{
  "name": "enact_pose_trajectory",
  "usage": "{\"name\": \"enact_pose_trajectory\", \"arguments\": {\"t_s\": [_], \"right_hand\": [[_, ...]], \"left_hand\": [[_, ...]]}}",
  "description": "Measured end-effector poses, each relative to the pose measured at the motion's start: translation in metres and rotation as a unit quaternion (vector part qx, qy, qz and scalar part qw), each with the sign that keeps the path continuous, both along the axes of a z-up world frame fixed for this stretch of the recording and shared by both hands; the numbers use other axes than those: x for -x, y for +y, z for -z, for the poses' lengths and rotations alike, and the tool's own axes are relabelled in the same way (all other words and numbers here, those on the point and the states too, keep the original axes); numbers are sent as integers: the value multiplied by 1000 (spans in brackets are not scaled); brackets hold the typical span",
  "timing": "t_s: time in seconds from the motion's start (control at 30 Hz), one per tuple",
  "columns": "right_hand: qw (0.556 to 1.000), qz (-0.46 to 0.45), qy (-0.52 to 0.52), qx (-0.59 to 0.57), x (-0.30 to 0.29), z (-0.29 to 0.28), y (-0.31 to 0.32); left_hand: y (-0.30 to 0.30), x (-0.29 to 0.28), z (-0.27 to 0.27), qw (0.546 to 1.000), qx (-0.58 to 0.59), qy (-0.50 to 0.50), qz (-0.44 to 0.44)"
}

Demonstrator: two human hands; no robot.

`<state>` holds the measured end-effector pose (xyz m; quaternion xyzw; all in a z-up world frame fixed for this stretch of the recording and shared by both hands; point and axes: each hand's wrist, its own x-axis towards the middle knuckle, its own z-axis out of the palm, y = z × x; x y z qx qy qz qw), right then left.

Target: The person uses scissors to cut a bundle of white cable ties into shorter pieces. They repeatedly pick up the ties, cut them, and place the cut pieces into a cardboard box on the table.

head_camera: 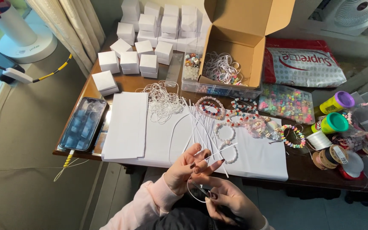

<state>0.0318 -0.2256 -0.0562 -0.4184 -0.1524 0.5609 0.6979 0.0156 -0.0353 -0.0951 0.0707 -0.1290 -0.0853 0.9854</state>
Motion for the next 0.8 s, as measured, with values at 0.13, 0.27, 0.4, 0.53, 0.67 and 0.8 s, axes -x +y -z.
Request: {"name": "enact_pose_trajectory", "arguments": {"t_s": [0.13, 0.27, 0.4, 0.53, 0.67, 0.8], "right_hand": [[999, -2, 9, -38, 2, 8, 2], [999, 16, -7, -39, 5, 19, 0], [998, 34, -51, 4, 3, 20, 0], [992, 92, -68, -45, 4, 9, 7], [976, 187, -113, 9, 5, 2, 17], [947, 258, -175, 80, 6, -5, 30]], "left_hand": [[-6, 1, 7, 1000, 21, -6, 14], [-7, 4, -6, 999, -25, 10, 38], [-2, 4, -9, 997, -58, -18, 38], [16, 3, -12, 989, -147, 4, 6], [39, 12, -43, 895, -413, -8, -170], [59, 24, -61, 772, -576, -75, -257]]}}
